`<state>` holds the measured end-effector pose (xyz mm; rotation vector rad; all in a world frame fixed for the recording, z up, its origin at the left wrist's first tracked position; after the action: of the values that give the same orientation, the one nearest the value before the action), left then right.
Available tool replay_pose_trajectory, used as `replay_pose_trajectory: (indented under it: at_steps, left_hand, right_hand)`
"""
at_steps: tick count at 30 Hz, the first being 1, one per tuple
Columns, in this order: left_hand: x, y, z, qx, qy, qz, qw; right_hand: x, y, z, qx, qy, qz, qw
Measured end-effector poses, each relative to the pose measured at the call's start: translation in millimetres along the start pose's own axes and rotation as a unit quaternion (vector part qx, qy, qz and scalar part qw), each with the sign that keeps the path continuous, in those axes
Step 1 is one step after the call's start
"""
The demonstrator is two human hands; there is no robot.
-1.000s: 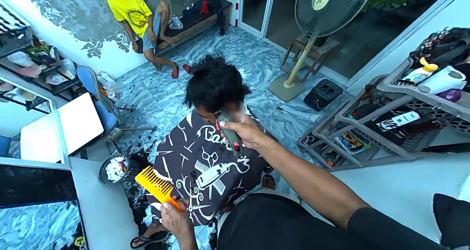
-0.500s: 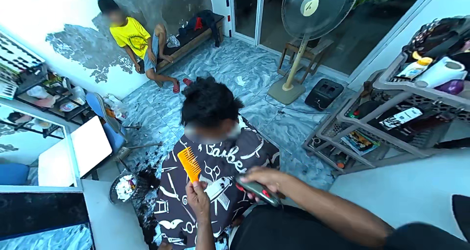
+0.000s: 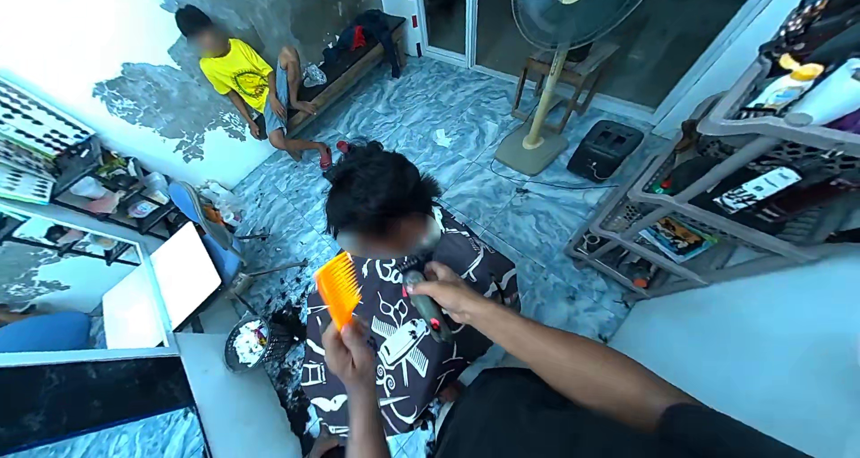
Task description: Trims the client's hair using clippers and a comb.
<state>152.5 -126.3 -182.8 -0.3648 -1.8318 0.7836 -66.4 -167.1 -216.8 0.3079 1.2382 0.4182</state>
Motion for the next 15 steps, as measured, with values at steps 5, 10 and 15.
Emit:
replay_pose_trajectory:
  at_steps: [5, 10, 15]
  left_hand:
    - [9.2, 80.3, 6.5, 0.146, 0.165, -0.22, 0.95]
    - [-7.9, 104.8, -24.4, 0.114, 0.144, -0.256, 0.949]
    - [-18.9, 114.1, -45.1, 0.1, 0.094, -0.267, 0.954]
  right_hand:
    - [-21.7, -15.6, 25.3, 0.003, -0.048, -0.011, 0.999]
    - [-28.2, -9.7, 30.5, 0.013, -0.092, 0.027, 0.995]
    - [-29.7, -11.0, 33.3, 0.017, -0.084, 0.007, 0.996]
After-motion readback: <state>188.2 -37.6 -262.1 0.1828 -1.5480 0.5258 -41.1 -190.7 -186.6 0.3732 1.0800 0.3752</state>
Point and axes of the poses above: each hand's wrist, its own y-axis away from the middle knuckle, its own z-axis out of the palm, x = y × z, the point moved 5 cm from there along -y, towards the middle knuckle, and after that the axes turned 1 degree about -z, right-handed, at the moved point
